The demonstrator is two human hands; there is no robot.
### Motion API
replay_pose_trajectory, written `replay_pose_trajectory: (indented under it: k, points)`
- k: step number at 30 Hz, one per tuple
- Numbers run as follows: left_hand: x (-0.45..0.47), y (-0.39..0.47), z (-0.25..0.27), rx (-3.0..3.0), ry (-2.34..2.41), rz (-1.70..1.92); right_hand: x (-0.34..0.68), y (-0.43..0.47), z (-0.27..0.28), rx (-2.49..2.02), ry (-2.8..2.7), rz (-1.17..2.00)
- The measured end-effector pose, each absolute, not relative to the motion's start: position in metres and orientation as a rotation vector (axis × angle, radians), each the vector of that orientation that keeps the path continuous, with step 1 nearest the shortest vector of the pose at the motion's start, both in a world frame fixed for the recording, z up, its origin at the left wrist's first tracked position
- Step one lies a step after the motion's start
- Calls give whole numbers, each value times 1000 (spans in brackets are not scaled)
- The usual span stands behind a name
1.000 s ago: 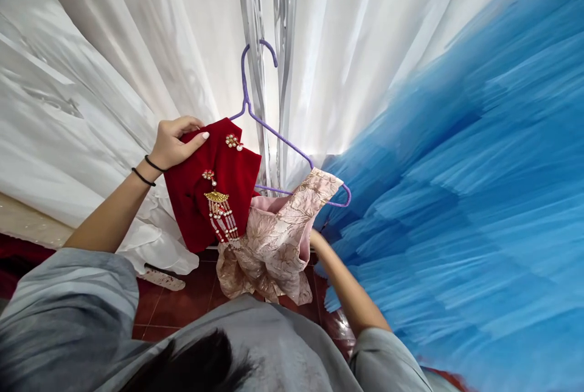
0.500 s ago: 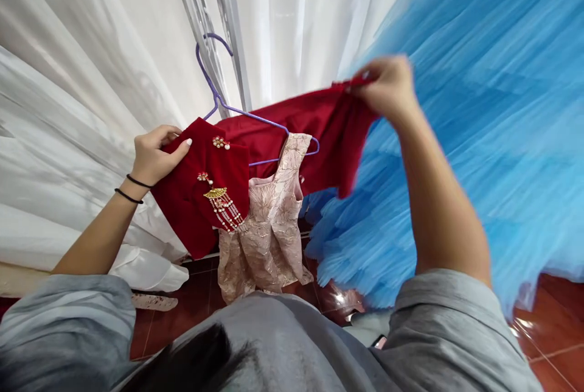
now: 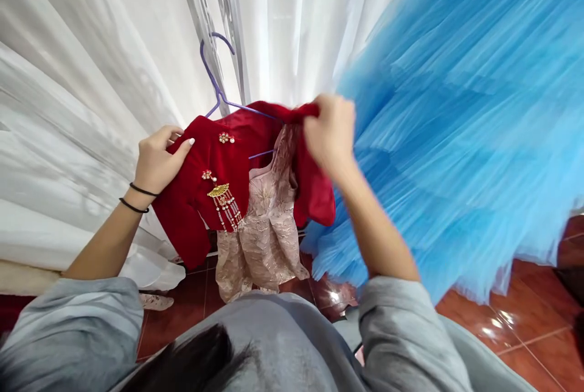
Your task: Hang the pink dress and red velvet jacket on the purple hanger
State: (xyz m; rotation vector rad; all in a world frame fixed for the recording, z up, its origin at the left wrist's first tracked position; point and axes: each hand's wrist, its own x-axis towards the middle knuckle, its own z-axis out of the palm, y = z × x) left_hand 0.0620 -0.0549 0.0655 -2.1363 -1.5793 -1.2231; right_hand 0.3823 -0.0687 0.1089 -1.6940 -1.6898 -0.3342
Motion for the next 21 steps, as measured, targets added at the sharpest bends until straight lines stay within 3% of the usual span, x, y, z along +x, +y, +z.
replay_pose_trajectory:
  k: [3,7,15,21]
  points:
    - [65,-63,66,-2112,-1580,-1246,297,-118,46,-1587,-1874,-68]
    - [65,-68,66,-2115,-1583,-1251,235,-124,-36,-1789,-1934,322]
    - [85,-66,67,-1996,-1494,-1254,254,-125,-25,-1511,-1807,192]
    - [130,-51,75,-2380,-1235,-815,251,-106,-91,-1415,-2238,790]
